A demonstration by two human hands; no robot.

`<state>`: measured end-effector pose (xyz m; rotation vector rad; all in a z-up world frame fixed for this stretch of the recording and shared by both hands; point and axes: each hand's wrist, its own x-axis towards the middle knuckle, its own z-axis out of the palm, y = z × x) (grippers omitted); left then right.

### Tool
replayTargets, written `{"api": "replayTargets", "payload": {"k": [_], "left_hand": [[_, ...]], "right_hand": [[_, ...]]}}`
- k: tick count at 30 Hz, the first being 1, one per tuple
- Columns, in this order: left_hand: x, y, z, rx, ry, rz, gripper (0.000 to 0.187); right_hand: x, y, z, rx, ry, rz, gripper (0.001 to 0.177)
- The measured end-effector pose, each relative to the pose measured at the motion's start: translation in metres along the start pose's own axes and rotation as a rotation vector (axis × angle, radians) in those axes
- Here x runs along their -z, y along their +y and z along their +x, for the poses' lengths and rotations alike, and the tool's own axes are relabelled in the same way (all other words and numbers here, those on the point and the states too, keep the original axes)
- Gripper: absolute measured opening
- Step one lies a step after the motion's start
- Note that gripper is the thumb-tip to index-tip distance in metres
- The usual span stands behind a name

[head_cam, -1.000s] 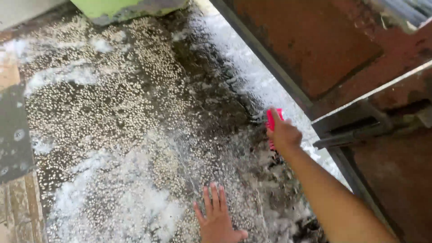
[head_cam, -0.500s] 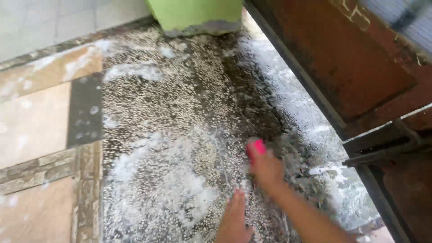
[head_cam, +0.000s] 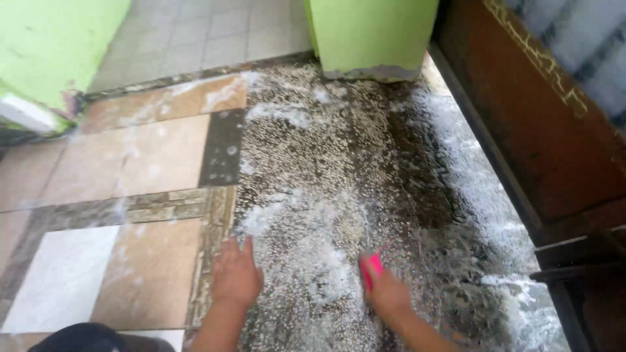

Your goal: The person prepares soapy water in a bucket, then kneels and scrubs a tiled floor with a pink sponge. They repeatedly dip the sponge into the bucket and scrub different sections of the floor near a gate and a water pump.

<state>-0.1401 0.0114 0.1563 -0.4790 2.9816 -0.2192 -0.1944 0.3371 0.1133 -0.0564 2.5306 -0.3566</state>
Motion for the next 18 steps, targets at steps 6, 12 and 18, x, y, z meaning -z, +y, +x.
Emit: {"api": "replayTargets", "payload": {"k": [6,12,18], "left_hand": [[0.117,0.064,-0.011,0.229,-0.453,-0.551,0.076],[0.013,-0.034,0.032,-0.029,-0.538,-0.184,0.074],[-0.057,-0.289,0.019,0.243,-0.401,0.036,0.07]], "right_hand": [[-0.03,-0.002,0.014,0.25,-0.175,-0.308,0.077],[-0.037,-0.005,0.036,0.811,0.018,-0.547,0.079],[-0.106,-0.052,0.136,-0.135,0.121,-0.125,0.068]]}}
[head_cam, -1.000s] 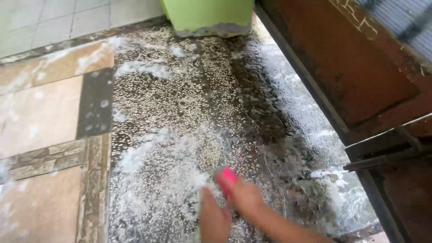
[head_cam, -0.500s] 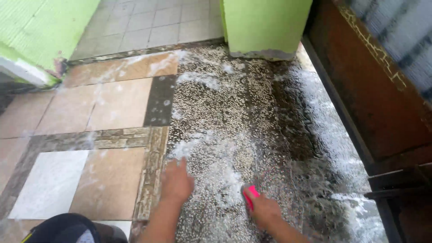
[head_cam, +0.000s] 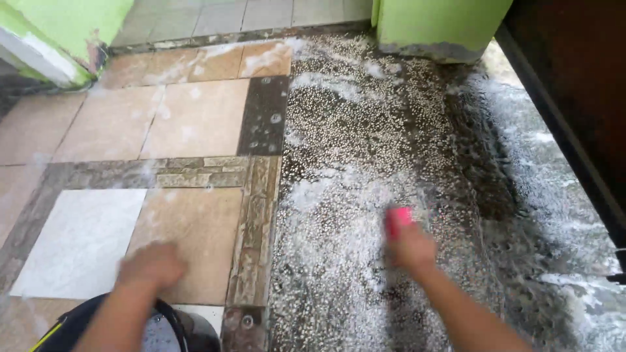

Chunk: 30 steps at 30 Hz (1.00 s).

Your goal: The person prepares soapy water in a bucket, then kneels and scrubs a tiled floor with a pink sponge. They repeatedly dip the sponge into the bucket and scrub different sections of the floor near a gate and a water pump.

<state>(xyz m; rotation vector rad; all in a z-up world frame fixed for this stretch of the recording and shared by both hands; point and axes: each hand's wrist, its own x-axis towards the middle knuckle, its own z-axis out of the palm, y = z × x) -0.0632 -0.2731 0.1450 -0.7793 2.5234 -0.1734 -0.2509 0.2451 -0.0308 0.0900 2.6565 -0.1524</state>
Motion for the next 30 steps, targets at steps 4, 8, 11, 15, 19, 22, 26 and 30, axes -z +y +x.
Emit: {"api": "replayTargets", "payload": {"k": [4,8,11,15,19,22,26,30], "left_hand": [[0.056,-0.063,-0.082,0.192,-0.42,-0.216,0.077],[-0.021,-0.14,-0.061,-0.182,-0.195,-0.104,0.074],[-0.014,-0.147,-0.065,0.008,-0.184,-0.028,0.053],[0.018,-0.129,-0.068,0.024,-0.204,-0.176,0.049],[0.069,-0.141,-0.054,0.239,-0.127,-0.447,0.037],[0.111,-0.107,-0.042,0.252,0.005,-0.646,0.025],[0.185,-0.012,-0.04,0.306,0.139,-0.79,0.05],[0.19,0.036,0.019,0.328,0.454,-0.971,0.017]], "right_hand": [[-0.003,-0.132,-0.222,0.689,-0.118,-0.218,0.075],[0.044,-0.143,-0.242,0.809,-0.297,-0.056,0.056],[0.08,-0.141,-0.174,0.469,-0.173,-0.383,0.068],[0.066,-0.156,-0.186,0.299,-0.23,-0.228,0.09],[0.069,-0.185,-0.193,0.202,-0.261,-0.162,0.083],[0.088,-0.202,-0.173,0.224,-0.316,0.056,0.077],[0.119,-0.247,-0.137,0.195,-0.354,0.358,0.079],[0.155,-0.275,-0.098,0.166,-0.342,0.459,0.084]]}}
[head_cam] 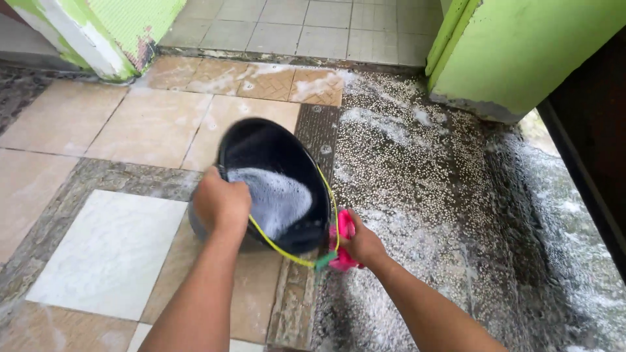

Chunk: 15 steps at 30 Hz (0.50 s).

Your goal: The person prepares soapy water in a bucket, then kneels and scrubs a tiled floor with a pink sponge. They repeatedly dip the sponge into the bucket and scrub different sections of the floor near a gate and a water pump.

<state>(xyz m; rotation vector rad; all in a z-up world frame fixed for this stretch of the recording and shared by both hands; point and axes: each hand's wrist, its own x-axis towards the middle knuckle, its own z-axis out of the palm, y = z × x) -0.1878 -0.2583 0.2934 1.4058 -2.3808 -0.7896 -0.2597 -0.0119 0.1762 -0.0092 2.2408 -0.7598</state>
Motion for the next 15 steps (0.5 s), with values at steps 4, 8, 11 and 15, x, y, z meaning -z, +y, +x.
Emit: {"api": "replayTargets", "payload": {"k": [4,8,11,15], "left_hand": [[-0.039,0.037,0.01,0.029,0.229,-0.026,0.018],[-0.095,0.039,0.038,-0.003,0.452,0.089,0.017],[-0.102,0.022,0.071,0.066,0.517,-0.009,0.015],[-0.097,-0.034,0.121,0.198,0.681,-0.139,0.028]], "right_hand": [[0.053,-0.007,0.031,0.159,0.067,-0.308,0.086],[0.099,0.027,0.08,0.27,0.139,-0.653,0.073],[0.124,0.041,0.063,0.485,0.006,-0.768,0.063],[0.17,0.086,0.152,0.753,0.07,-0.993,0.059]]}}
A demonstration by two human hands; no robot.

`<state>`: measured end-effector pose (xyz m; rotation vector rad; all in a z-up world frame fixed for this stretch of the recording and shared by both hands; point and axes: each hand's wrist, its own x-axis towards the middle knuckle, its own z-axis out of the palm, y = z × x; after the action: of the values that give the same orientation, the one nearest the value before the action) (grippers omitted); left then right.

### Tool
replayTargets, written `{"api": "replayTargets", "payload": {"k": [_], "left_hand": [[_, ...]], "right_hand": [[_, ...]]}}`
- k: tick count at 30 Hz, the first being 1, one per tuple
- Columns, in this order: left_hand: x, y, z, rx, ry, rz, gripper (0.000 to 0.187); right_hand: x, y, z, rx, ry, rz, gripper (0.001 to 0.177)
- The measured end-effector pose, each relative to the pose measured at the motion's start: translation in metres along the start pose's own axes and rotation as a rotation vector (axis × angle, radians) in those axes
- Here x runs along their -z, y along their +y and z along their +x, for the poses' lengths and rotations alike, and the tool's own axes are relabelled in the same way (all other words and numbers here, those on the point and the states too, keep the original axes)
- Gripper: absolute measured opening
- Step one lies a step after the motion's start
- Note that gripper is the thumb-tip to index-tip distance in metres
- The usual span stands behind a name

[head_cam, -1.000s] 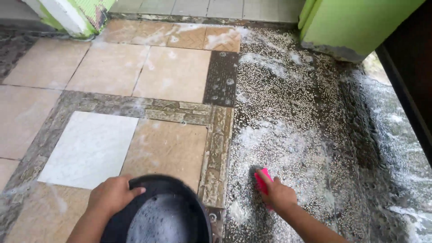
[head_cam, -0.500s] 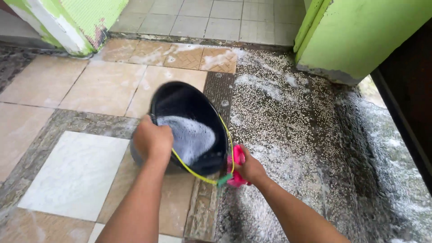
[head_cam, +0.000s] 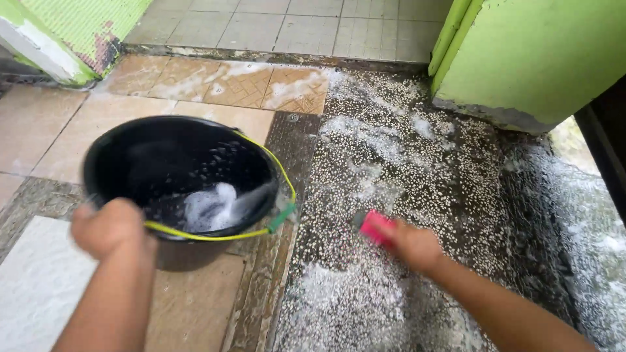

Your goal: The person prepares soapy water in a bucket, then kneels and scrubs a tiled floor with a pink sponge. They repeatedly dip the sponge into the bucket and scrub different sections of the floor near a gate and a water pump.

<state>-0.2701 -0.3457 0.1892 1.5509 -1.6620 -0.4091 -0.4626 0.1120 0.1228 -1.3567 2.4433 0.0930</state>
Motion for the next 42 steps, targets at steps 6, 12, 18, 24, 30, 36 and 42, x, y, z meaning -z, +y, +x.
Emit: {"api": "replayTargets", "payload": {"k": [6,12,18,24,30,36,42], "left_hand": [[-0.006,-0.083,-0.009,0.924,0.105,-0.664,0.027],[-0.028,-0.026,-0.154,0.877,-0.18,-1.244,0.069],[-0.063,0.043,-0.284,-0.016,-1.022,0.283,0.074],[-0.061,0.092,-0.279,-0.501,-1.456,0.832,0.14],[-0.065,0.097,-0.293,-0.431,-1.649,0.944,0.152],[-0.067,0.104,-0.277,-0.407,-1.71,0.849,0.147],[-0.075,0.102,-0.278,-0.416,-1.728,0.936,0.146]], "right_hand": [[0.004,0.076,0.061,-0.982,0.089,0.222,0.056],[0.016,-0.023,0.04,0.022,0.075,0.084,0.059],[0.0,0.117,0.068,-0.591,0.007,0.089,0.081],[-0.074,0.05,0.006,0.139,0.152,0.059,0.085],[0.04,0.101,0.164,-0.271,0.184,0.163,0.028],[-0.015,0.056,0.093,-0.107,0.246,0.144,0.063],[0.005,0.107,0.101,0.232,0.265,-0.506,0.062]]}}
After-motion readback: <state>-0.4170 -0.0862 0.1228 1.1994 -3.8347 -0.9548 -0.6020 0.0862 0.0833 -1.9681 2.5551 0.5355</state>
